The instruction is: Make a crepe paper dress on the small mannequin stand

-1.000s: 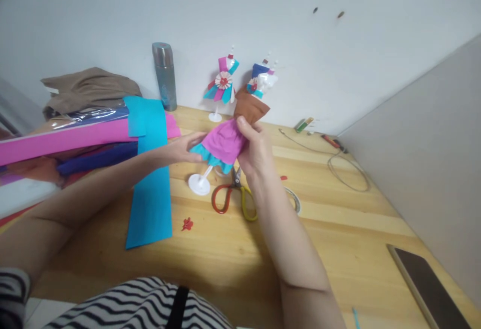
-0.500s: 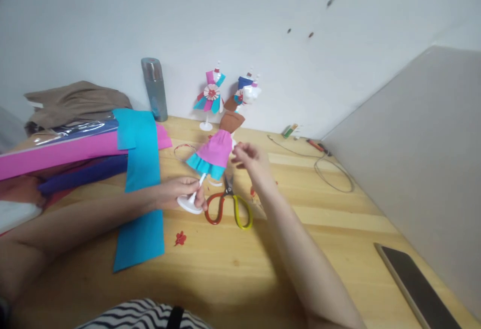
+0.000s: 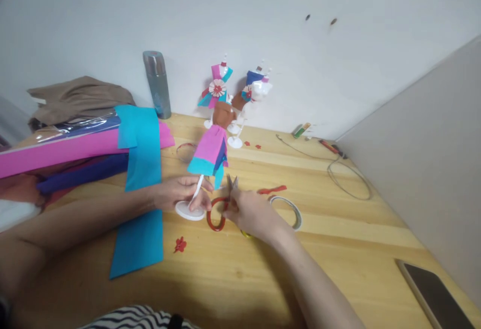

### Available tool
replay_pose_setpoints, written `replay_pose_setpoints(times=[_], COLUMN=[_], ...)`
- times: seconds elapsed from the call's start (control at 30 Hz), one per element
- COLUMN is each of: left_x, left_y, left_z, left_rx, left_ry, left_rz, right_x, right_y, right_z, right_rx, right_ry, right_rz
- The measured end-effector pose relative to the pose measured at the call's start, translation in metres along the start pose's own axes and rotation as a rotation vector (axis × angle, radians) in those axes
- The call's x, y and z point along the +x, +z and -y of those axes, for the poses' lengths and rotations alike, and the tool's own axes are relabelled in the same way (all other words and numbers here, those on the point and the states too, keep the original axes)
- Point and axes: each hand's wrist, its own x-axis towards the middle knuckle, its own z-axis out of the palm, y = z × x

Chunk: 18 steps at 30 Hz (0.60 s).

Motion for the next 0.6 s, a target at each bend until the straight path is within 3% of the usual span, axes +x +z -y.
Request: replay_pose_setpoints(times=[0.1,0.2,0.3,0.33,0.43,0.53,0.6], left_x=[0.001,0.001,0.002,0.002,0.003,0.003,0.002], left_y=[-0.002,0.003,0.009,0.011,0.012,0.013,0.014], left_z=[0.001,-0.002,-0.003,-0.003,0.001,0.005,0.006], left_rx=[0.041,0.094,0.128,0.125,0.077,0.045,0.039], left_ry=[0.007,0.024,0.043,0.051,0.079,0.036,0.005], left_rz=[-0.031,-0.107,-0.167,-0.166,-0.138,-0.116,-0.094], right_x=[0.000,0.000,-0.003,-0.004,-0.002,0.006,0.011], right_y=[0.008,0.003,-0.007,-0.009,-0.005,0.004,0.007], right_z=[-0.007,-0.009,0.000,0.005,0.023,0.033,0.035], right_rx=[-0.040,0.055,0.539,0.754,1.238,1.503,1.622], right_ry=[-0.002,-0.032,-0.113,-0.135,-0.143,-0.135,-0.127], right_rz=[0.043,-0.053,-0.242,-0.248,-0.159,-0.043,-0.032])
